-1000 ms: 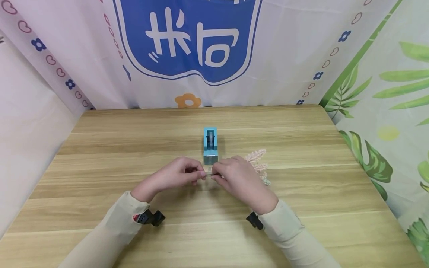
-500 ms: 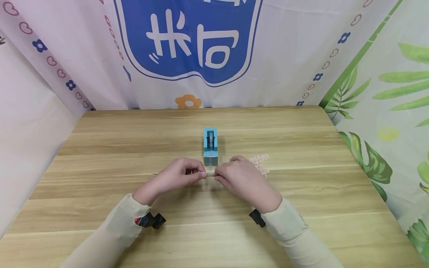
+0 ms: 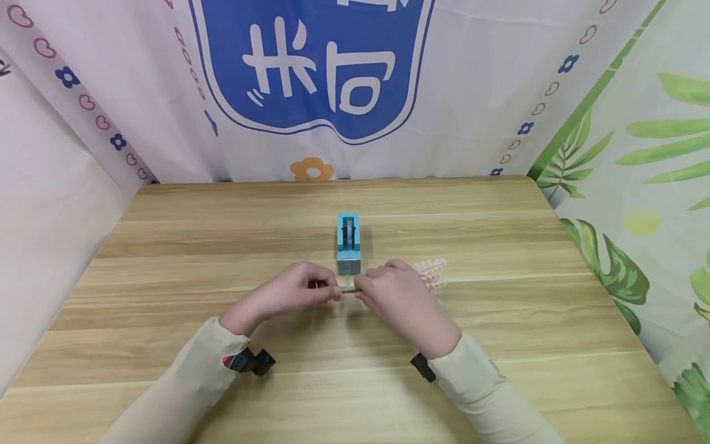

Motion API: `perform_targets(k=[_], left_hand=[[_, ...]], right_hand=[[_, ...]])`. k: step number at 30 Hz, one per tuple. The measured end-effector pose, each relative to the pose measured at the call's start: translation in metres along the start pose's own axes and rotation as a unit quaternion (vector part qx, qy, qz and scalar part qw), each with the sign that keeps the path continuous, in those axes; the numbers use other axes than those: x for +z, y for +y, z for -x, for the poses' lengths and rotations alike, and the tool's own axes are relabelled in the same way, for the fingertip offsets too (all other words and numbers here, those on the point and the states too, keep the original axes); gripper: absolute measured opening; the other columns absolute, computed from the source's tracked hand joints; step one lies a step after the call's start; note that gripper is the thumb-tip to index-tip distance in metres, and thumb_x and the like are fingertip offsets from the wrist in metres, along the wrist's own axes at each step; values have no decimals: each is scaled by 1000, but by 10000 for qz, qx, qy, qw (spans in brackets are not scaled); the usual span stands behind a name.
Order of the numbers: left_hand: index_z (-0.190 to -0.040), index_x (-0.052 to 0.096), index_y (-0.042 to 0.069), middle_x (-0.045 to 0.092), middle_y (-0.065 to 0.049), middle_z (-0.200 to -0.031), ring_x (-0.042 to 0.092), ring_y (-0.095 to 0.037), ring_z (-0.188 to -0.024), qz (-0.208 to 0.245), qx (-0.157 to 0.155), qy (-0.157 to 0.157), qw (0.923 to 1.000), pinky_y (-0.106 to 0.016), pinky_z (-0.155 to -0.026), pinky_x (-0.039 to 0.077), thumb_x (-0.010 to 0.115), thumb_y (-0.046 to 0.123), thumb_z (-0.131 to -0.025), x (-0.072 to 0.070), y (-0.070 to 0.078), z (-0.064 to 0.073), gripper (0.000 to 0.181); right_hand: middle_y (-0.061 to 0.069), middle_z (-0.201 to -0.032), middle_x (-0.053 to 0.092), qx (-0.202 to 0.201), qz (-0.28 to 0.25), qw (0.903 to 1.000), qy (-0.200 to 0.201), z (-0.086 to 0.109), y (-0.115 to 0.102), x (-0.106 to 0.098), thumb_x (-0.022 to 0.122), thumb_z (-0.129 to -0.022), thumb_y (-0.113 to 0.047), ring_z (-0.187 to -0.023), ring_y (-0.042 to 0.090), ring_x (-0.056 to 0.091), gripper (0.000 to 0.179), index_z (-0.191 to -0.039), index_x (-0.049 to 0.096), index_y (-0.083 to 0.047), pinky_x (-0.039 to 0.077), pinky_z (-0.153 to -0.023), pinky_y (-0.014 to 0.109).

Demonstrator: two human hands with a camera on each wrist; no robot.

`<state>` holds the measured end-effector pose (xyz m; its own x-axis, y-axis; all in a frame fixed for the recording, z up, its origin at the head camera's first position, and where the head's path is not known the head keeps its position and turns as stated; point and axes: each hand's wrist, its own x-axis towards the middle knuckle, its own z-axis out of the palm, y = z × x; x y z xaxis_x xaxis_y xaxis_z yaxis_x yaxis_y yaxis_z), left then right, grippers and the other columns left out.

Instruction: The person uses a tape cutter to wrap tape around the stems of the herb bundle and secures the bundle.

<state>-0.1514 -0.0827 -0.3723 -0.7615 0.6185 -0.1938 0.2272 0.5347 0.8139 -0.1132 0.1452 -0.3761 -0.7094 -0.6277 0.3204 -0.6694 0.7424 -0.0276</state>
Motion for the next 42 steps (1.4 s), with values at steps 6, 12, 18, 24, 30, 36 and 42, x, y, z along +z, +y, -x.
perform_targets(k=[6,12,18,24,30,36,42], left_hand=[[-93,77,3,67,-1,-77,52,-10,-70,26,130,91,9999,-25,-65,44,67,19,-103,2,-1,-2,21],[-94,76,2,68,-1,-78,54,-10,-70,87,145,193,9997,-25,-65,46,69,18,-102,3,-1,-2,19],[-94,76,2,67,0,-78,53,-9,-70,55,177,256,9995,-24,-64,46,70,16,-101,5,-1,-2,16],[-93,76,5,63,3,-76,51,-9,-69,-111,222,312,9992,-22,-63,43,71,15,-100,7,-3,-4,13],[-93,75,8,61,4,-75,51,-8,-69,-227,241,199,9993,-22,-63,43,70,16,-101,7,-4,-5,13],[-96,70,4,67,-11,-70,53,-9,-54,-115,315,-127,9994,-25,-54,44,64,17,-105,6,-7,-4,17],[-96,70,6,72,-16,-78,54,-9,-57,-94,268,-58,9996,-24,-55,43,65,17,-104,5,-5,-3,15]], right_hand=[[-9,-72,72,107,22,9997,-236,-1,-2,-3,81,-93,-23,-68,8,69,15,-86,68,-18,48,-114,51],[-11,-65,60,211,-114,9986,-461,-4,-1,-5,79,-95,-20,-59,4,51,20,-82,64,-16,56,-77,34],[-11,-69,59,369,-439,9952,-798,-6,-1,-10,75,-98,-23,-56,1,42,16,-87,66,-15,43,-58,22],[-10,-72,59,387,-596,9901,-1208,-11,1,-14,69,-102,-21,-61,2,44,16,-87,71,-16,43,-61,22],[-11,-77,61,485,-888,9858,-1337,-12,3,-13,71,-101,-21,-64,3,46,12,-90,74,-16,44,-62,21],[-10,-83,65,438,-1071,9869,-1124,-10,7,-9,72,-100,-22,-68,1,50,9,-94,76,-16,47,-65,21],[-10,-88,69,496,-1216,9855,-1071,-8,9,-8,72,-100,-22,-71,0,54,7,-97,76,-18,51,-68,22]])
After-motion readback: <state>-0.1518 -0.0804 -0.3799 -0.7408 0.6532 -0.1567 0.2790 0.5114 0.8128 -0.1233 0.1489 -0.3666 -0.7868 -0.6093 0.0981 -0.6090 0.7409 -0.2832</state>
